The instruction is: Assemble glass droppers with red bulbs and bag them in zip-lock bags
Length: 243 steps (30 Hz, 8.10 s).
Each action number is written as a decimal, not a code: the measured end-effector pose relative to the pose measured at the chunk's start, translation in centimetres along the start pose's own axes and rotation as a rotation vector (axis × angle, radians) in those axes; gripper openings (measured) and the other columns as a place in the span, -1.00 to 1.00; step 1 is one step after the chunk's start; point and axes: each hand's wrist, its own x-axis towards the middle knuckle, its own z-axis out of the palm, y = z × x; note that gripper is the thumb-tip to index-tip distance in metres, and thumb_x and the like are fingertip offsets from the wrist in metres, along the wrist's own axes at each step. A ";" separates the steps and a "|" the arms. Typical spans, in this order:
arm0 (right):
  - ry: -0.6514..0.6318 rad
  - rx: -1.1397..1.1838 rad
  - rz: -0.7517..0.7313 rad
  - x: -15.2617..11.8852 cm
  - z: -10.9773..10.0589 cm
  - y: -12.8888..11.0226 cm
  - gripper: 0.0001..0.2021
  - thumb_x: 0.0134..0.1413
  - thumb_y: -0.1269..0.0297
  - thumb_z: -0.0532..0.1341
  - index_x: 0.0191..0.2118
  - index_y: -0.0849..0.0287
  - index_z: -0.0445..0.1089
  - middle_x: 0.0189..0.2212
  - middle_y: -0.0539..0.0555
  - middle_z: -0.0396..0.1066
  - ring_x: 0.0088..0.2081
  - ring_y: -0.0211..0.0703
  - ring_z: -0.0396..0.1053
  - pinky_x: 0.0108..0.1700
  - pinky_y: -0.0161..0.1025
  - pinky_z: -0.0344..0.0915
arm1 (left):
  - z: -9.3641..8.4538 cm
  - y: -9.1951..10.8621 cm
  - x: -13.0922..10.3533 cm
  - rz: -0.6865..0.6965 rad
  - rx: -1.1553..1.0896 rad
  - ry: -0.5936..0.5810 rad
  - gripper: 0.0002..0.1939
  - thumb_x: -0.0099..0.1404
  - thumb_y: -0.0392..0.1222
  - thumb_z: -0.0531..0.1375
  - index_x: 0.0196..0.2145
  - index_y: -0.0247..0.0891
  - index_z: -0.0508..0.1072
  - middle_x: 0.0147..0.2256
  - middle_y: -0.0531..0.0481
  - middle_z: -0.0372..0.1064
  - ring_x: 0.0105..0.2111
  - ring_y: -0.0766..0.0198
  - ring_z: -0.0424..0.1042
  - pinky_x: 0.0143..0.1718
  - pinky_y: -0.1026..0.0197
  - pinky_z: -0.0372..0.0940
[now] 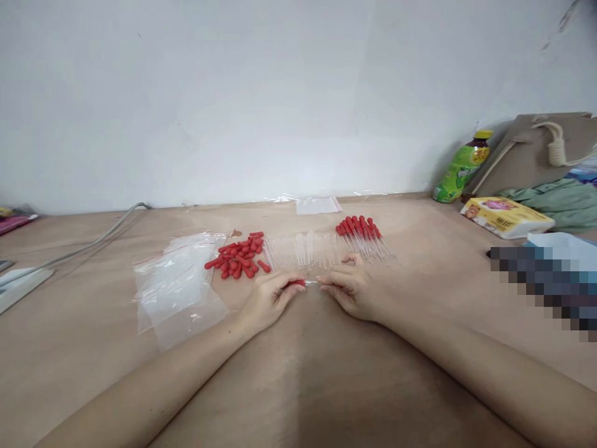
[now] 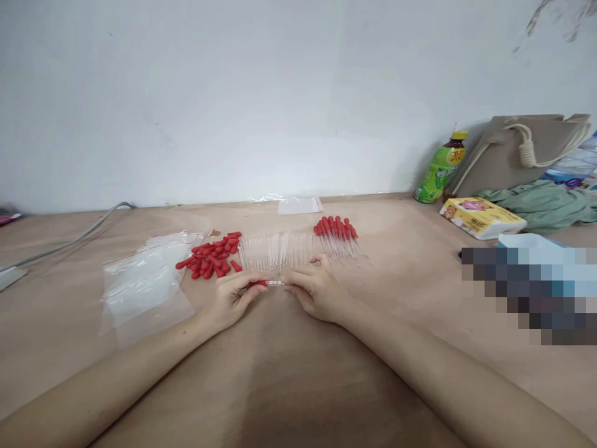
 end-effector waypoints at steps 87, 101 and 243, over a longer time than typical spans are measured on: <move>0.061 -0.352 1.176 1.3 -4.4 10.4 -0.74 -0.16 0.04 0.12 -0.46 0.12 0.40 -0.45 0.13 0.43 -0.34 0.02 0.35 -0.39 -0.18 0.12 | -1.3 -1.5 0.1 -0.034 0.359 -0.036 -0.85 0.19 -0.19 0.14 -0.29 -0.17 0.49 -0.15 -0.09 0.29 -0.15 0.12 0.25 -0.09 -0.02 0.16; -0.154 -0.384 0.763 4.1 -1.1 5.2 -0.73 -0.02 0.16 0.07 -0.55 0.17 0.40 -0.53 0.13 0.41 -0.38 -0.03 0.34 -0.21 -0.07 0.06 | -1.7 -1.3 0.8 -0.192 0.596 0.068 -0.64 0.11 0.01 0.19 -0.18 -0.23 0.36 -0.27 -0.10 0.33 -0.22 0.04 0.25 -0.21 0.01 0.12; -0.201 -0.607 0.804 5.8 0.6 6.7 -0.67 0.05 0.24 -0.02 -0.43 0.29 0.44 -0.45 0.23 0.42 -0.31 0.03 0.34 -0.22 -0.08 0.02 | -0.4 -0.2 0.8 -0.115 -0.094 -0.284 -0.85 0.20 -0.20 0.14 -0.30 -0.30 0.43 -0.44 0.01 0.29 -0.50 0.40 0.27 -0.48 0.34 0.22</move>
